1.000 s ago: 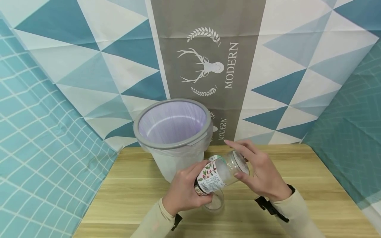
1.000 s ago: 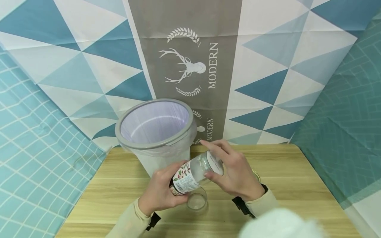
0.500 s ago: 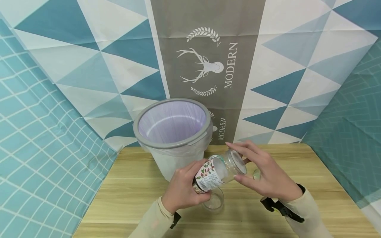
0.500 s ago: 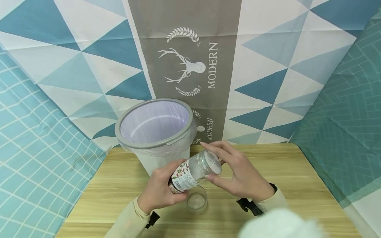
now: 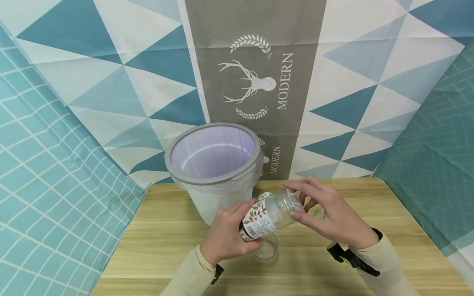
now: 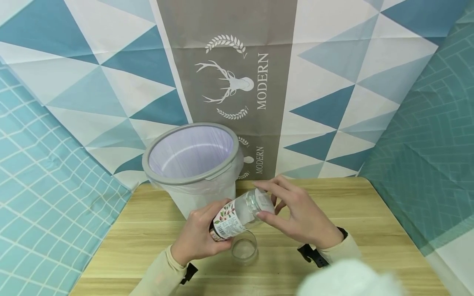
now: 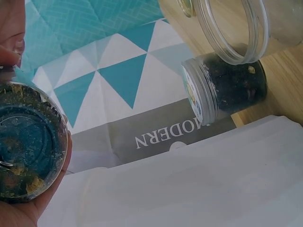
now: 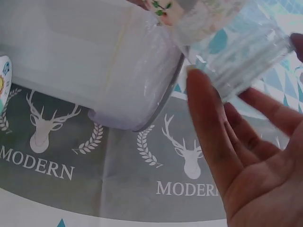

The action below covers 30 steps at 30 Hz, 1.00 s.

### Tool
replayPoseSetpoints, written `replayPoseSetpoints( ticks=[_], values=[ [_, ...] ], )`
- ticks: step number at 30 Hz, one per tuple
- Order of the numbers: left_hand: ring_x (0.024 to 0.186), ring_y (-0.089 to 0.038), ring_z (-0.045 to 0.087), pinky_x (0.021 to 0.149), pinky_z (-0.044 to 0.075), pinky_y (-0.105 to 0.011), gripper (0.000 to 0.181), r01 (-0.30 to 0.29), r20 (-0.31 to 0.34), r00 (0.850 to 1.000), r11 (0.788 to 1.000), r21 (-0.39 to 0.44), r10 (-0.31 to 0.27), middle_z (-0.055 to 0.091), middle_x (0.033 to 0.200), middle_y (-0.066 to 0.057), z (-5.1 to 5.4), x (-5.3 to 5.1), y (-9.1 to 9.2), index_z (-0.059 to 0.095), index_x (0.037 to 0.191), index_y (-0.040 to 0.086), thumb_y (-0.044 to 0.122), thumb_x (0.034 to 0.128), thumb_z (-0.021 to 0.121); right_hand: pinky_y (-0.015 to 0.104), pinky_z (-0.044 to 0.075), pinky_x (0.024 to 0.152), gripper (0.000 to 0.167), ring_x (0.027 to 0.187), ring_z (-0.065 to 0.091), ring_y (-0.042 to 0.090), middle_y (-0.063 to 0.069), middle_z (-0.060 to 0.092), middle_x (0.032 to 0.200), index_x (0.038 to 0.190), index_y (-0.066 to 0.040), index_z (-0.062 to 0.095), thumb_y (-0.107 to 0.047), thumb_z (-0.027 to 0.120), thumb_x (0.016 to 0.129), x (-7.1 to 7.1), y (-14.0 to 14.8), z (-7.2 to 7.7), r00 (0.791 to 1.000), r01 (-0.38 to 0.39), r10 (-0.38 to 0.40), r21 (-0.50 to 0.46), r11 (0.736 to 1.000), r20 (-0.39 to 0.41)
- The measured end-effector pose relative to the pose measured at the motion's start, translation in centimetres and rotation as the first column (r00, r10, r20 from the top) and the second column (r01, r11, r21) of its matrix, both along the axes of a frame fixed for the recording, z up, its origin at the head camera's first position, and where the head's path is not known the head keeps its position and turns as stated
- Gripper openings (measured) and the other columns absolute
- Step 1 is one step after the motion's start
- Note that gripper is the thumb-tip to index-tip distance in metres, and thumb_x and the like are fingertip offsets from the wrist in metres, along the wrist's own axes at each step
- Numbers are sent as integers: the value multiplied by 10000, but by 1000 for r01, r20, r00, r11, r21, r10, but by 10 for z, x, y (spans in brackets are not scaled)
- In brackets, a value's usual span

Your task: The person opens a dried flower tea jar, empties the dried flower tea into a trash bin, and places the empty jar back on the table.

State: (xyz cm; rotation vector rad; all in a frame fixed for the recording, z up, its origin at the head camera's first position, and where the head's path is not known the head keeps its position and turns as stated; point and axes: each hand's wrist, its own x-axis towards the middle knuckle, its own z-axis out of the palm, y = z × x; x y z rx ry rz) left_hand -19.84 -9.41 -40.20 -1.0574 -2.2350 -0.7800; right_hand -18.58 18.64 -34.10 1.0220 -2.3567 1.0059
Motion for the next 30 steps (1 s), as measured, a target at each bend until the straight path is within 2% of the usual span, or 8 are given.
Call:
replayPoseSetpoints(
  ticks=[4, 7, 13, 17, 21, 25, 27, 30],
  values=[
    [759, -61, 631, 648, 542, -167, 907, 4, -9, 1000, 1000, -4, -4, 696, 971, 31, 0, 0, 0, 600, 1346, 116, 278, 516, 928, 270, 592, 842, 719, 1070, 622, 66, -53, 576, 1374, 1493, -231, 558, -116, 832, 839, 1, 4, 0, 999, -40, 40, 19, 999, -6],
    [752, -60, 625, 643, 537, -163, 919, 9, -14, 1000, 1000, -1, -9, 689, 958, 29, -1, -1, 0, 596, 1349, 111, 277, 509, 928, 289, 598, 866, 744, 1117, 621, 84, -36, 564, 1407, 1504, -222, 548, -146, 845, 826, 0, 5, -2, 999, -36, 36, 8, 999, -37],
    [749, -60, 624, 641, 537, -172, 913, 6, -19, 1000, 1000, -3, -6, 681, 954, 34, -1, -1, 0, 595, 1347, 121, 280, 510, 922, 238, 550, 698, 555, 855, 581, 22, -84, 608, 1169, 1463, -248, 590, -398, 735, 949, -4, 0, -8, 997, 25, -26, -6, 1000, -77],
    [756, -65, 633, 648, 547, -193, 912, -1, -24, 1000, 1000, -14, 1, 690, 968, 29, -2, 1, 0, 602, 1344, 125, 295, 508, 923, 223, 531, 637, 483, 783, 549, 6, -112, 579, 1060, 1398, -251, 621, -362, 743, 944, -2, 0, -10, 998, 33, -32, 15, 999, -51],
    [756, -65, 636, 654, 550, -195, 911, -2, -19, 1000, 1000, -19, 1, 693, 974, 27, -3, 1, 0, 606, 1344, 128, 292, 505, 920, 317, 597, 820, 623, 1004, 623, 36, -117, 589, 1212, 1446, -267, 580, -223, 823, 874, 1, 4, -7, 1000, 27, -26, 47, 999, -4],
    [755, -70, 635, 659, 552, -195, 913, 4, -16, 1000, 1000, -13, -4, 688, 970, 28, -3, 0, 0, 606, 1343, 132, 285, 500, 921, 454, 553, 983, 789, 1272, 564, 102, -84, 548, 1411, 1528, -284, 509, -177, 850, 825, 5, 7, -3, 999, 51, -51, 49, 997, 6],
    [750, -71, 635, 656, 552, -196, 913, 5, -22, 1000, 1000, -12, -5, 687, 967, 28, -2, 0, 0, 606, 1342, 131, 284, 498, 921, 467, 540, 995, 780, 1303, 547, 129, -68, 536, 1442, 1527, -280, 515, -170, 839, 826, 6, 7, -3, 998, 66, -66, 30, 997, -4],
    [749, -72, 635, 654, 552, -200, 910, 5, -27, 1000, 1000, -18, -6, 689, 973, 28, -1, 0, 1, 606, 1343, 129, 290, 504, 921, 429, 549, 968, 697, 1242, 584, 137, -62, 560, 1402, 1514, -273, 536, -189, 800, 873, 4, 5, -4, 996, 80, -80, 4, 997, -31]
  ],
)
